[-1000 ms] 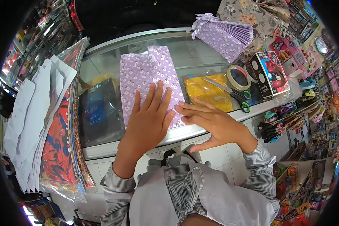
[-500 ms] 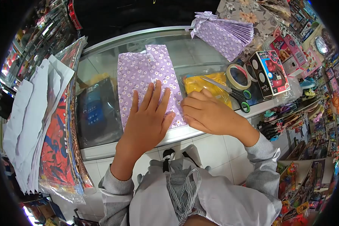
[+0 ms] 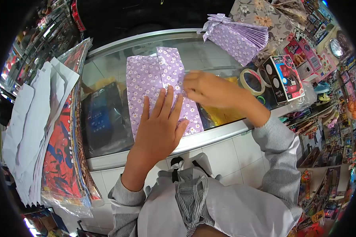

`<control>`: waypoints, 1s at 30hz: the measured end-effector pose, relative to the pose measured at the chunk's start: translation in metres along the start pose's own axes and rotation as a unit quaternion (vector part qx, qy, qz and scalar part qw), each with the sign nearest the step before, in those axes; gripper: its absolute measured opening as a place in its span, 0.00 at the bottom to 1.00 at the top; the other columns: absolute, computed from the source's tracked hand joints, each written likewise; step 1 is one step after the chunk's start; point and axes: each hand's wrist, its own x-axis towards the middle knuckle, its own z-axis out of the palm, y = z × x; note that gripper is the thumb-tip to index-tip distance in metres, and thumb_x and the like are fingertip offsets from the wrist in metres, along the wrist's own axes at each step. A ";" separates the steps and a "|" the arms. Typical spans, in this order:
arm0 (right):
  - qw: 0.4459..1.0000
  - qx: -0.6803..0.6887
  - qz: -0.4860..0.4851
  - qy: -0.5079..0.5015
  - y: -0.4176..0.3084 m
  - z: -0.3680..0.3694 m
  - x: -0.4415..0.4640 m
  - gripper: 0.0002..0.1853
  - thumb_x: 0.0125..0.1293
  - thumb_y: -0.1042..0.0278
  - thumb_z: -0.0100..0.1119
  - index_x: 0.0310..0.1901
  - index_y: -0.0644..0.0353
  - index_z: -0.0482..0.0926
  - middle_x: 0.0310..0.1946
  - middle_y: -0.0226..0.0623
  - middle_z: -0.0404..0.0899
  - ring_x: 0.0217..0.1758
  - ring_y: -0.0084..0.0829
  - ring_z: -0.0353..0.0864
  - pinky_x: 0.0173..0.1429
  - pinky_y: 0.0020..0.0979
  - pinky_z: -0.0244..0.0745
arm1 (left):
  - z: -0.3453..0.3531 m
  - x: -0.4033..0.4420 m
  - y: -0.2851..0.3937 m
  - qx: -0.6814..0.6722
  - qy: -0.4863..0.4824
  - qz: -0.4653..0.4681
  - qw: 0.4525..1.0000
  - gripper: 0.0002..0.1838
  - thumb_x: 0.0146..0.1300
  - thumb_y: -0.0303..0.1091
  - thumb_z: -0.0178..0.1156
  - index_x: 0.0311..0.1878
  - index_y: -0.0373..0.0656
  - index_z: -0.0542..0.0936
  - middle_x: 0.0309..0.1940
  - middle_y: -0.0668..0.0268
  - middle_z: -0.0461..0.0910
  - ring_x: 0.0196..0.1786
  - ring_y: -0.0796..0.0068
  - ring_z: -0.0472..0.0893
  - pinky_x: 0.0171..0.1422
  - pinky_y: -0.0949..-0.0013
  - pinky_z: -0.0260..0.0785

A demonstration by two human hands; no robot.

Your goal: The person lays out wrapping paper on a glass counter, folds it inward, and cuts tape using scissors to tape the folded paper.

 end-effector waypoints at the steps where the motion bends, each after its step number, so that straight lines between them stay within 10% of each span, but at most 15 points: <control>1: 1.000 -0.004 0.001 0.001 0.011 -0.002 0.009 0.10 0.61 0.69 0.52 0.30 0.68 0.76 0.33 0.48 0.77 0.42 0.47 0.76 0.51 0.42 0.71 | 0.000 0.000 0.000 -0.001 0.001 -0.001 1.000 0.30 0.71 0.46 0.48 0.70 0.37 0.64 0.73 0.47 0.57 0.75 0.47 0.56 0.76 0.41 0.43; 14: 0.991 -0.110 0.039 -0.067 0.102 -0.010 0.087 0.14 0.64 0.65 0.49 0.32 0.69 0.76 0.33 0.52 0.76 0.42 0.52 0.76 0.50 0.44 0.71 | 0.003 -0.002 -0.001 -0.033 0.030 -0.004 0.999 0.29 0.70 0.45 0.50 0.69 0.38 0.65 0.72 0.46 0.59 0.75 0.51 0.57 0.76 0.42 0.43; 20: 0.978 -0.142 -0.080 0.134 0.124 -0.005 0.086 0.12 0.66 0.66 0.50 0.37 0.68 0.77 0.32 0.42 0.78 0.37 0.42 0.79 0.48 0.39 0.74 | 0.005 -0.003 -0.002 -0.038 0.039 0.002 0.999 0.29 0.70 0.45 0.51 0.69 0.38 0.66 0.72 0.46 0.58 0.75 0.51 0.57 0.76 0.41 0.44; 26: 0.914 0.349 0.108 -0.176 0.043 -0.009 0.066 0.14 0.72 0.62 0.49 0.45 0.64 0.79 0.35 0.32 0.78 0.38 0.21 0.77 0.42 0.27 0.78 | 0.006 -0.002 -0.002 -0.022 0.029 0.003 0.999 0.30 0.71 0.46 0.49 0.70 0.38 0.64 0.72 0.46 0.58 0.75 0.51 0.57 0.76 0.41 0.44; 30: 0.904 0.380 0.169 -0.104 0.065 0.008 0.085 0.16 0.74 0.63 0.46 0.49 0.67 0.79 0.39 0.35 0.79 0.41 0.23 0.79 0.46 0.27 0.81 | 0.004 -0.002 -0.002 -0.015 0.015 0.003 1.000 0.29 0.71 0.46 0.49 0.70 0.38 0.64 0.72 0.46 0.58 0.75 0.51 0.57 0.76 0.40 0.44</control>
